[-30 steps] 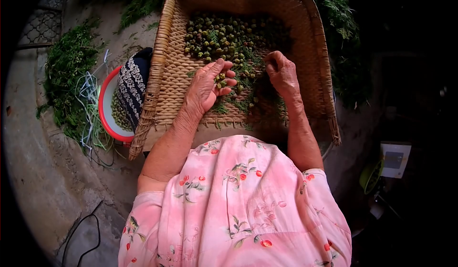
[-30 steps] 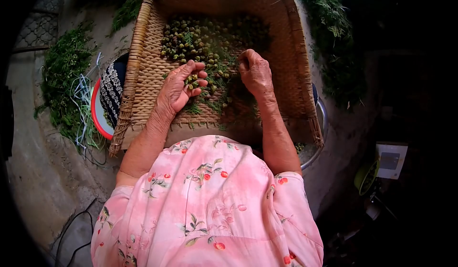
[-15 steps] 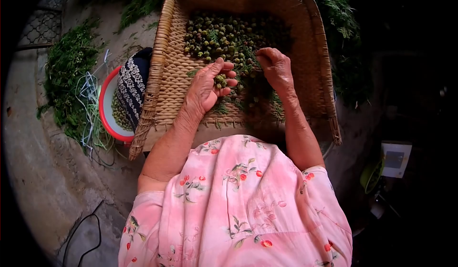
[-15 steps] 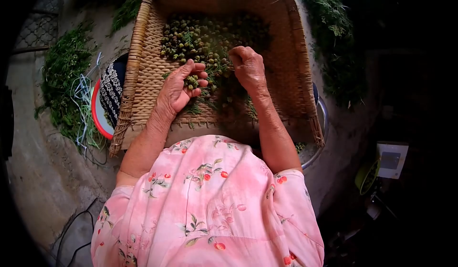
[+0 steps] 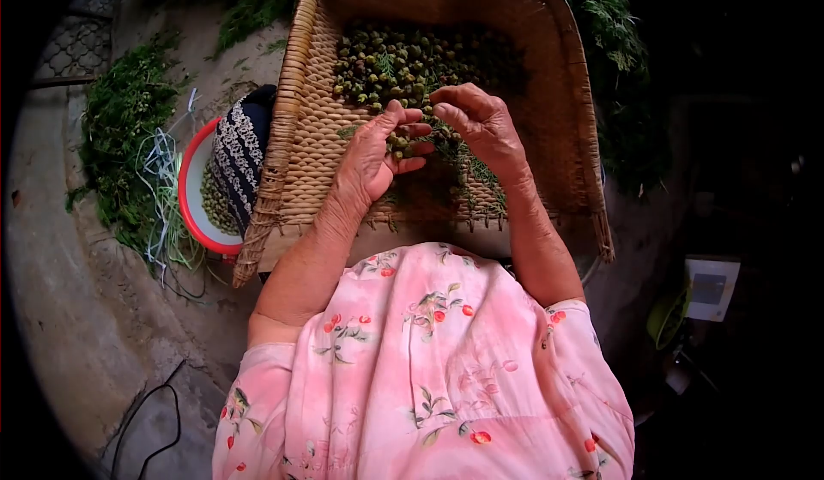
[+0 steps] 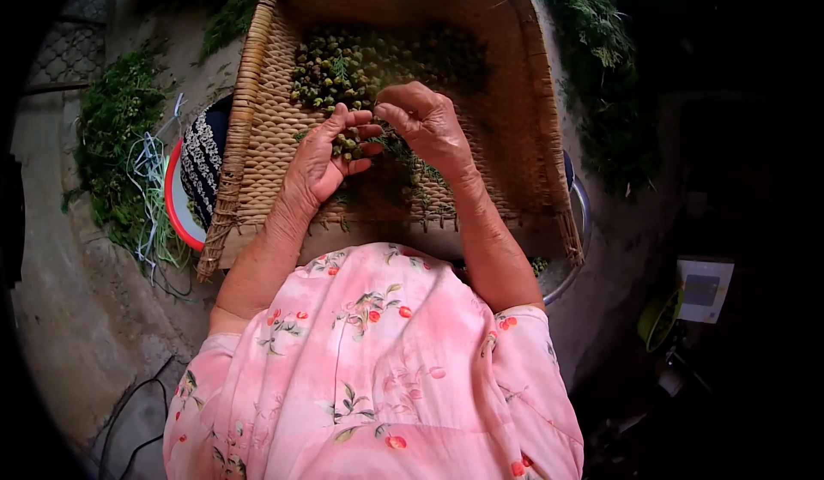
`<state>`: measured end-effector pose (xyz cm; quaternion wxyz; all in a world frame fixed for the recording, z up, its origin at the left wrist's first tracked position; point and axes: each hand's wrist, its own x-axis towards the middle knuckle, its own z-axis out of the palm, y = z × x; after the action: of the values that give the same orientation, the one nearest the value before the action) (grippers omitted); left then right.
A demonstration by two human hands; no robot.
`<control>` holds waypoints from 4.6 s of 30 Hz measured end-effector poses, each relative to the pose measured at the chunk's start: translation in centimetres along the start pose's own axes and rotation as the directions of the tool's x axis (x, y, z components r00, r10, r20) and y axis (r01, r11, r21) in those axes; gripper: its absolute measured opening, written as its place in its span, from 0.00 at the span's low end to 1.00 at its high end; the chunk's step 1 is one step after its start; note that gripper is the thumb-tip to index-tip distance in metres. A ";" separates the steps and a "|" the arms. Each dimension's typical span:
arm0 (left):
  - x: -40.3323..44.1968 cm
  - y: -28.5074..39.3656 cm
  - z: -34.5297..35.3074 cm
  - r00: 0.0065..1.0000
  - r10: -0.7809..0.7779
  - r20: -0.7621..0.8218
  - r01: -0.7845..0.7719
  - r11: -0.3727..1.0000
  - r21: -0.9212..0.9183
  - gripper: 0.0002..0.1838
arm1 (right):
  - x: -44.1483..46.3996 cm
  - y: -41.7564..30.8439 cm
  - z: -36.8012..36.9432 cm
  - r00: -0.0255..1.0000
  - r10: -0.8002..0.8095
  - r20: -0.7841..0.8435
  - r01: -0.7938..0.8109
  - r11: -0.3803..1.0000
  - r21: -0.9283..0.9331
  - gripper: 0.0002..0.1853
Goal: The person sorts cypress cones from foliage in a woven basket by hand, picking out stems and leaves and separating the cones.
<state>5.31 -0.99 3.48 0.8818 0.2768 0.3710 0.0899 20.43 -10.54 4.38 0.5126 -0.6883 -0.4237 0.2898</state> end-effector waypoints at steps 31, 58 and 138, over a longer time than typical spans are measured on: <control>0.7 -0.5 -1.2 0.998 0.048 -0.028 -0.048 0.999 -0.017 0.18 | 1.4 4.8 -1.2 0.963 -0.034 -0.266 -0.107 0.861 -0.498 0.07; 0.7 -0.7 -1.1 0.997 0.070 -0.028 -0.071 0.997 -0.015 0.18 | -0.3 3.2 -0.5 0.970 -0.068 -0.232 -0.062 0.858 -0.510 0.04; 0.2 0.0 -0.1 0.997 -0.011 -0.076 0.011 1.000 0.001 0.24 | -0.2 -0.7 0.1 0.982 0.167 0.087 -0.186 0.934 0.306 0.08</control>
<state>5.37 -0.84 3.29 0.8674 0.2720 0.4058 0.0952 20.08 -10.55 4.98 0.5742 -0.6247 -0.3240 0.4183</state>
